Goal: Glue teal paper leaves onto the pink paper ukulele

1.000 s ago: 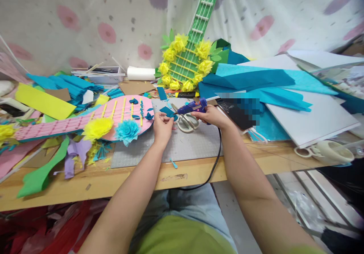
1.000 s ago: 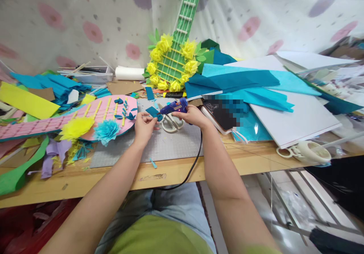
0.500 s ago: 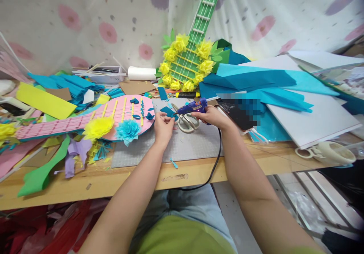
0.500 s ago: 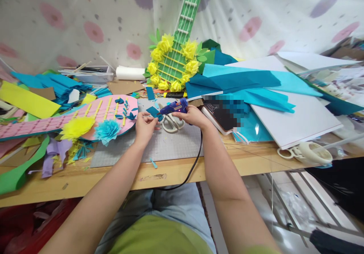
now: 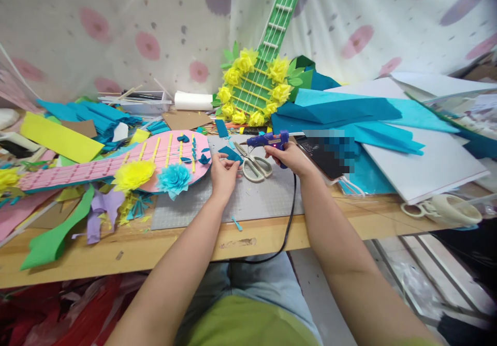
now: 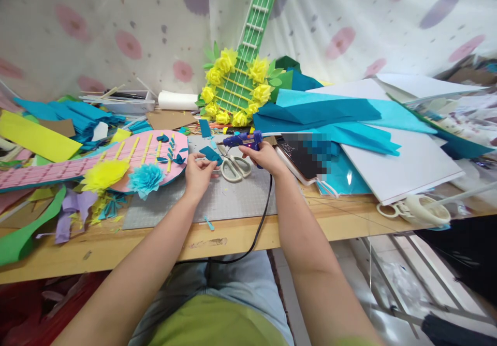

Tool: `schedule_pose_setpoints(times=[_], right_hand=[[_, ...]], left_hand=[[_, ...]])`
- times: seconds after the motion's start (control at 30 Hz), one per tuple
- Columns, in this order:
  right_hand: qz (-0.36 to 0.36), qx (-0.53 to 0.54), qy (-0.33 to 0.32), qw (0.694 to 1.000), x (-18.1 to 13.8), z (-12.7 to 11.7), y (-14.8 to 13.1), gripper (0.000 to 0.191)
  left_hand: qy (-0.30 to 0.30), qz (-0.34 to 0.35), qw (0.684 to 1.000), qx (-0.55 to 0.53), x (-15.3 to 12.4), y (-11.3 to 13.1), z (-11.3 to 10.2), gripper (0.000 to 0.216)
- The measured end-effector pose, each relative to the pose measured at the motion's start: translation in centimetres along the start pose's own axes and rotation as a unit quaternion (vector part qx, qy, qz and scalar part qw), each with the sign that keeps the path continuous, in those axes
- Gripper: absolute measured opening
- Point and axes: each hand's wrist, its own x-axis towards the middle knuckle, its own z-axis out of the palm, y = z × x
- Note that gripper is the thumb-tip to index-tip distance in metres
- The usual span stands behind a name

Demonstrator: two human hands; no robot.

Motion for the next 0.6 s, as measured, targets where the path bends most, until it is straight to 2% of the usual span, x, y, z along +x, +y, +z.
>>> schedule_pose_setpoints(times=[0.17, 0.23, 0.4, 0.6], right_hand=[[0.036, -0.029, 0.151, 0.987, 1.4, 0.6, 1.9, 0.041], [0.037, -0.074, 0.183, 0.980, 1.9, 1.1, 2.8, 0.042], [0.045, -0.169, 0.177, 0.969, 2.5, 2.1, 3.9, 0.047], [0.038, -0.213, 0.144, 0.965, 2.1, 1.9, 2.9, 0.050]], left_hand=[[-0.002, -0.010, 1.000, -0.021, 0.0, 0.0, 0.1, 0.033], [0.000, -0.017, 0.999, -0.031, 0.0, -0.1, 0.1, 0.033], [0.001, -0.065, 0.993, -0.095, -0.2, 0.4, 0.5, 0.029], [0.018, -0.144, 0.974, -0.176, -0.6, 1.7, 0.4, 0.013]])
